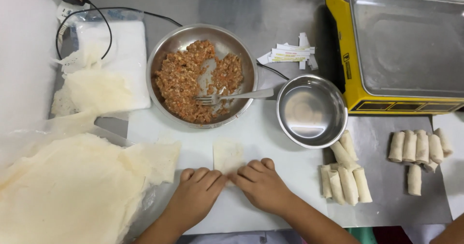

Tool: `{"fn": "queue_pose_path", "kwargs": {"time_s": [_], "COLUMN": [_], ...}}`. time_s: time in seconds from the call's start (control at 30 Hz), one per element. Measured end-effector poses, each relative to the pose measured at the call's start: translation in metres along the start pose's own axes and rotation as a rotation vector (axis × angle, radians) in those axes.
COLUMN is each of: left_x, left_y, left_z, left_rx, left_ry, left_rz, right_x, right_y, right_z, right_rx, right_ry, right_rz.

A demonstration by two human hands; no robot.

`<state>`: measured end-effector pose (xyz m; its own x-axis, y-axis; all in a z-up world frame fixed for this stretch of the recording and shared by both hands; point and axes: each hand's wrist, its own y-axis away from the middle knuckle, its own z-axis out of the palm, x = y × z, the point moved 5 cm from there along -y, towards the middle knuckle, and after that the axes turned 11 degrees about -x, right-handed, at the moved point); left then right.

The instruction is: Manually folding and rolling spring rolls by placing filling on wrappers and rolling them into cylinders.

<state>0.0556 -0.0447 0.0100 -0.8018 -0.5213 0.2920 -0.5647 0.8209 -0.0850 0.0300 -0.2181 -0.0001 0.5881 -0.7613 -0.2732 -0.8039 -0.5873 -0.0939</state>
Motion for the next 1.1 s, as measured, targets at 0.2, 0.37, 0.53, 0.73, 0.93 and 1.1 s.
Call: {"fn": "queue_pose_path", "kwargs": {"time_s": [0.2, 0.37, 0.53, 0.73, 0.93, 1.1], "left_x": [-0.019, -0.037, -0.038, -0.019, -0.034, -0.053], "left_y": [-0.001, -0.018, -0.025, -0.017, -0.019, -0.030], "left_z": [0.025, 0.023, 0.030, -0.003, 0.022, 0.029], "left_rx": [-0.105, -0.254, -0.120, 0.125, 0.054, -0.186], "left_ry": [0.203, 0.409, 0.259, -0.077, 0.018, 0.352], "left_rz": [-0.050, -0.319, -0.390, -0.100, -0.119, -0.311], "right_x": [-0.002, 0.020, 0.036, 0.023, 0.024, 0.033], "right_y": [-0.001, -0.014, -0.027, -0.017, -0.019, -0.032], "right_z": [-0.009, 0.001, 0.007, 0.002, -0.003, -0.006], "right_rx": [0.118, -0.105, -0.047, -0.013, 0.098, -0.073], "right_ry": [0.267, -0.117, -0.230, 0.024, 0.219, -0.176], "right_rz": [-0.010, 0.019, 0.103, 0.009, 0.054, 0.061]}}
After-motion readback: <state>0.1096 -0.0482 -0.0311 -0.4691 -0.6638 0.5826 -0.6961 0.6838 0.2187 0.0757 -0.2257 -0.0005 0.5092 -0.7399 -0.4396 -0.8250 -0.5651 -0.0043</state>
